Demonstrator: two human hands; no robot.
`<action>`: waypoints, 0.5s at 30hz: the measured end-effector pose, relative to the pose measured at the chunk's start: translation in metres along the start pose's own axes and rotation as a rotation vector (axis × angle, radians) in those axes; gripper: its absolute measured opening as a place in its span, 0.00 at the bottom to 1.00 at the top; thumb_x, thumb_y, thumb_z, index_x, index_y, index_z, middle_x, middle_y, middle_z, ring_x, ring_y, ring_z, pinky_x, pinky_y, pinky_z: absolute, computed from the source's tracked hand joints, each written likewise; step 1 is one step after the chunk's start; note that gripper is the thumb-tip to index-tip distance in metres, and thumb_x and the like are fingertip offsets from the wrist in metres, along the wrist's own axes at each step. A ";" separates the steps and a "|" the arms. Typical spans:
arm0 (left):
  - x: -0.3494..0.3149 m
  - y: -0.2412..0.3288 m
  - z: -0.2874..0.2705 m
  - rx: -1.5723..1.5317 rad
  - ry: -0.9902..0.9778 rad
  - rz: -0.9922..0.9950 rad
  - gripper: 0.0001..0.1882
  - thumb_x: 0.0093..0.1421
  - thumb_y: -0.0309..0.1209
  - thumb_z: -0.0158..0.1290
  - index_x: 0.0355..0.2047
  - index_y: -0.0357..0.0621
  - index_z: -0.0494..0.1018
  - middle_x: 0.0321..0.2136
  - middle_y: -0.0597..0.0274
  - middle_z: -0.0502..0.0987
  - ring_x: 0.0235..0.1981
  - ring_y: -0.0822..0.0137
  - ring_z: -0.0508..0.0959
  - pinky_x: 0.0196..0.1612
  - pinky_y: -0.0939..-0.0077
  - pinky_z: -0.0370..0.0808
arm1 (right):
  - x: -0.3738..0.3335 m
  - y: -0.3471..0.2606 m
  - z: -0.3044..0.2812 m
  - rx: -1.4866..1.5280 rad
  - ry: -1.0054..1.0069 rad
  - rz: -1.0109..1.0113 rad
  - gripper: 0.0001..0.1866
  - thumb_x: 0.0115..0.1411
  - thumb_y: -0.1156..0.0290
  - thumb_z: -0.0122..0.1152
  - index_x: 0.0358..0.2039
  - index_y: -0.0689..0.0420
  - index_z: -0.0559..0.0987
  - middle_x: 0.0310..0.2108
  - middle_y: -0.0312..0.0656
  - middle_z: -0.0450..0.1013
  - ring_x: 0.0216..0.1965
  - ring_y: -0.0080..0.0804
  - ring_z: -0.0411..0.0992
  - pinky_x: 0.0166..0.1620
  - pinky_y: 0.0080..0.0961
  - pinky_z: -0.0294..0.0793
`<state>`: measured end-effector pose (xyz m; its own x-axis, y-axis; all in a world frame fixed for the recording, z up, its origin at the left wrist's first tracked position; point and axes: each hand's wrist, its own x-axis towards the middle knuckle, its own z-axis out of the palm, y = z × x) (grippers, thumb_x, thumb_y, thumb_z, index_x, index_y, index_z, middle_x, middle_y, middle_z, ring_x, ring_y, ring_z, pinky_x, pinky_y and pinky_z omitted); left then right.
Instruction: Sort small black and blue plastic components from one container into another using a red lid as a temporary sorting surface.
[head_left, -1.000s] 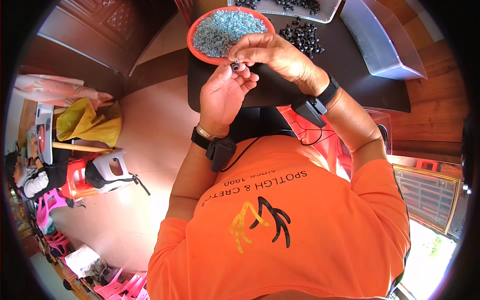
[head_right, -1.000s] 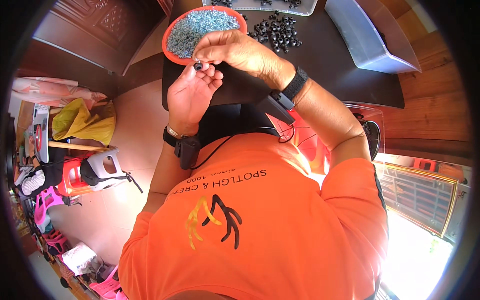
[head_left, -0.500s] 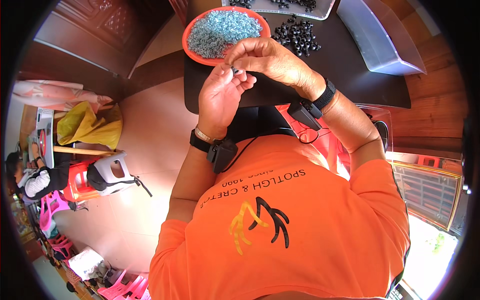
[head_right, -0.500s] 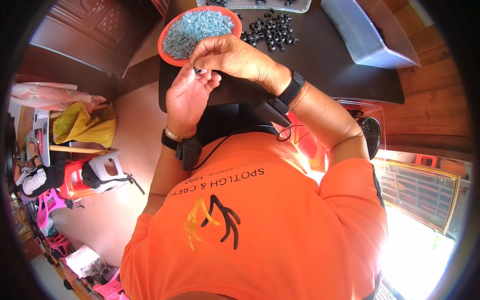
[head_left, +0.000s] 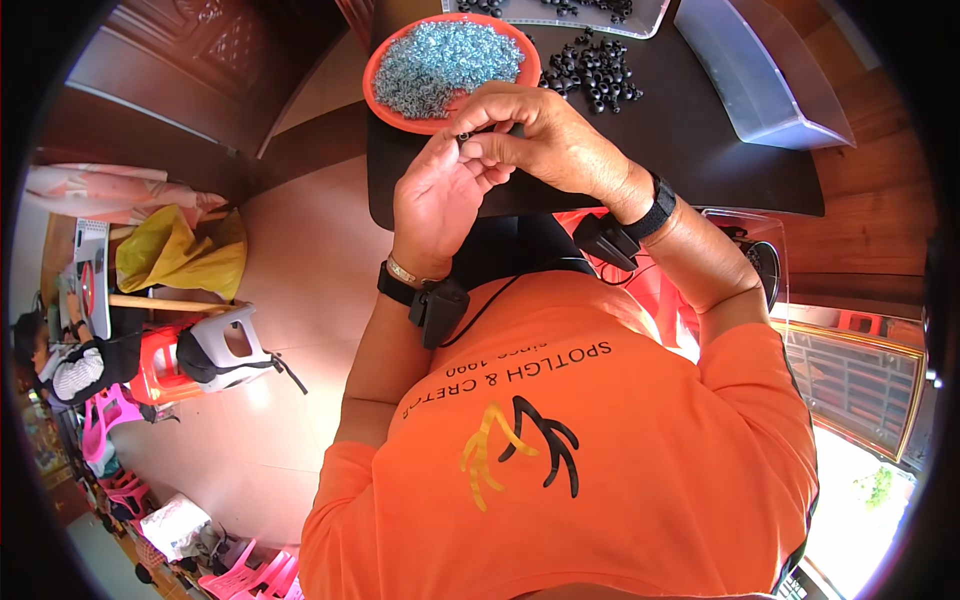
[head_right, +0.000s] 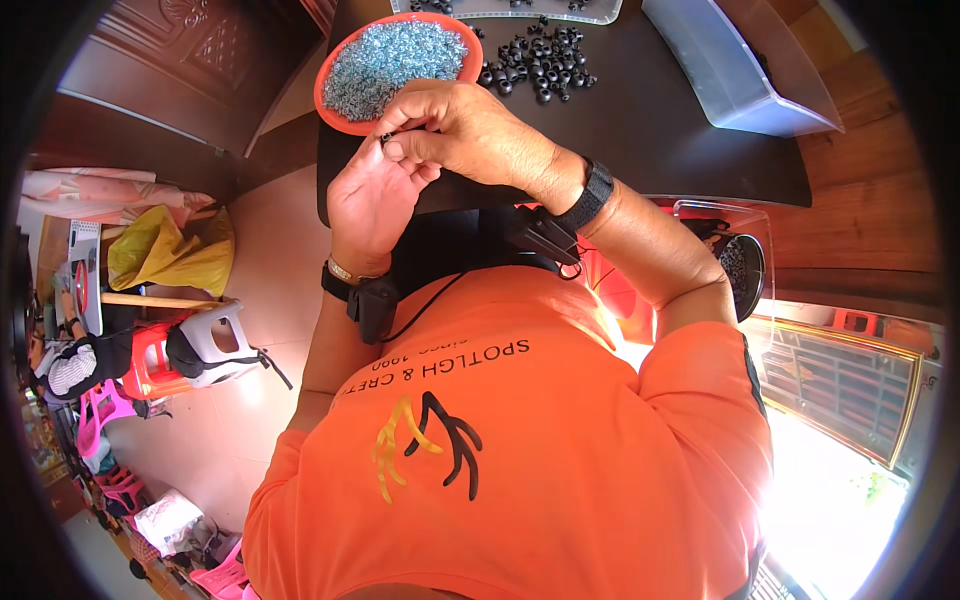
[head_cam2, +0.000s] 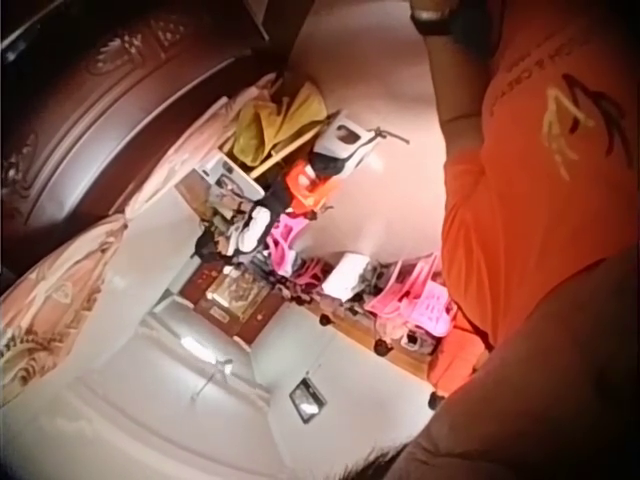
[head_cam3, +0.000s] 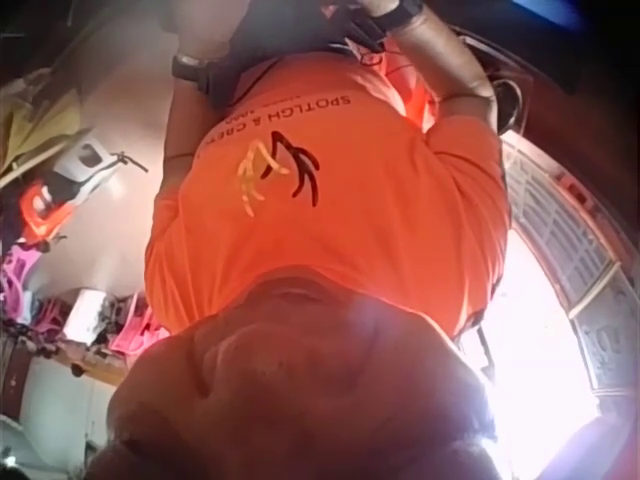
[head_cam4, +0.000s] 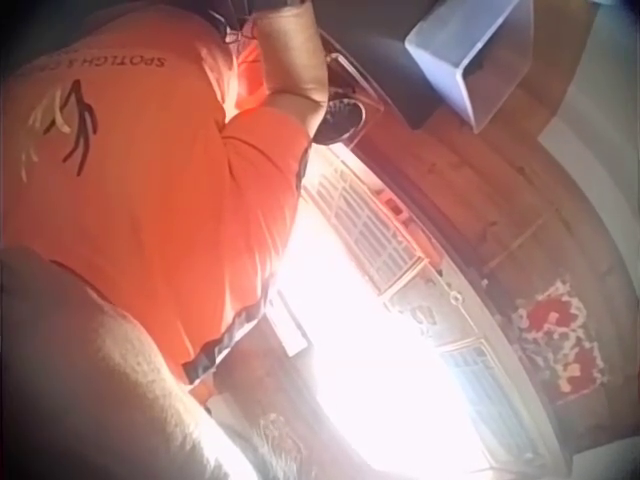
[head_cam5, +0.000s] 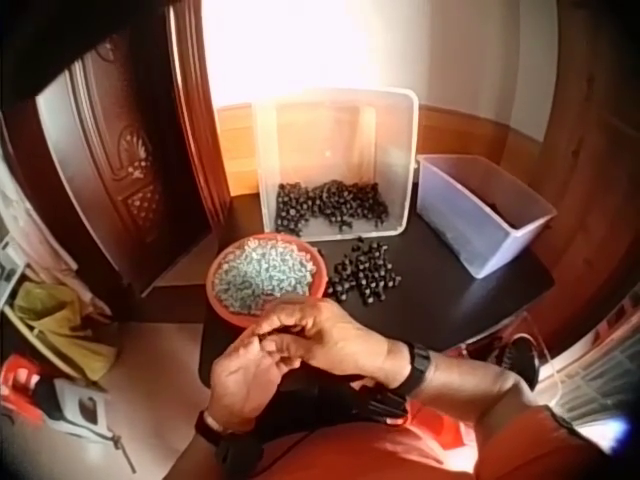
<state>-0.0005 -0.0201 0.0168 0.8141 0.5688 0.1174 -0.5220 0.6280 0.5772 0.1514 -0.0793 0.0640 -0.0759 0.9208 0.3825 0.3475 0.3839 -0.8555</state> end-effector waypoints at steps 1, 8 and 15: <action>0.000 0.000 0.000 0.002 0.012 -0.012 0.19 0.65 0.36 0.41 0.51 0.39 0.66 0.47 0.52 0.71 0.46 0.64 0.73 0.51 0.65 0.68 | 0.000 0.000 0.000 0.083 -0.007 0.046 0.07 0.60 0.76 0.58 0.38 0.63 0.76 0.35 0.38 0.72 0.30 0.24 0.76 0.31 0.19 0.78; 0.001 -0.002 -0.006 0.049 -0.041 -0.003 0.19 0.64 0.36 0.43 0.51 0.39 0.66 0.48 0.53 0.71 0.44 0.65 0.72 0.51 0.66 0.68 | -0.005 0.002 -0.003 0.024 -0.001 0.037 0.12 0.57 0.77 0.61 0.43 0.59 0.79 0.40 0.37 0.73 0.40 0.23 0.72 0.42 0.20 0.75; 0.000 -0.005 -0.008 0.074 -0.047 0.051 0.14 0.64 0.35 0.44 0.45 0.40 0.68 0.37 0.59 0.73 0.41 0.63 0.74 0.49 0.65 0.69 | -0.009 -0.001 -0.005 0.257 0.049 0.174 0.10 0.60 0.78 0.58 0.42 0.62 0.78 0.35 0.37 0.75 0.34 0.20 0.73 0.37 0.18 0.75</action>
<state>0.0000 -0.0187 0.0072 0.7989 0.5724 0.1850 -0.5443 0.5570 0.6272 0.1559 -0.0885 0.0634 0.0114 0.9723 0.2336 0.1031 0.2313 -0.9674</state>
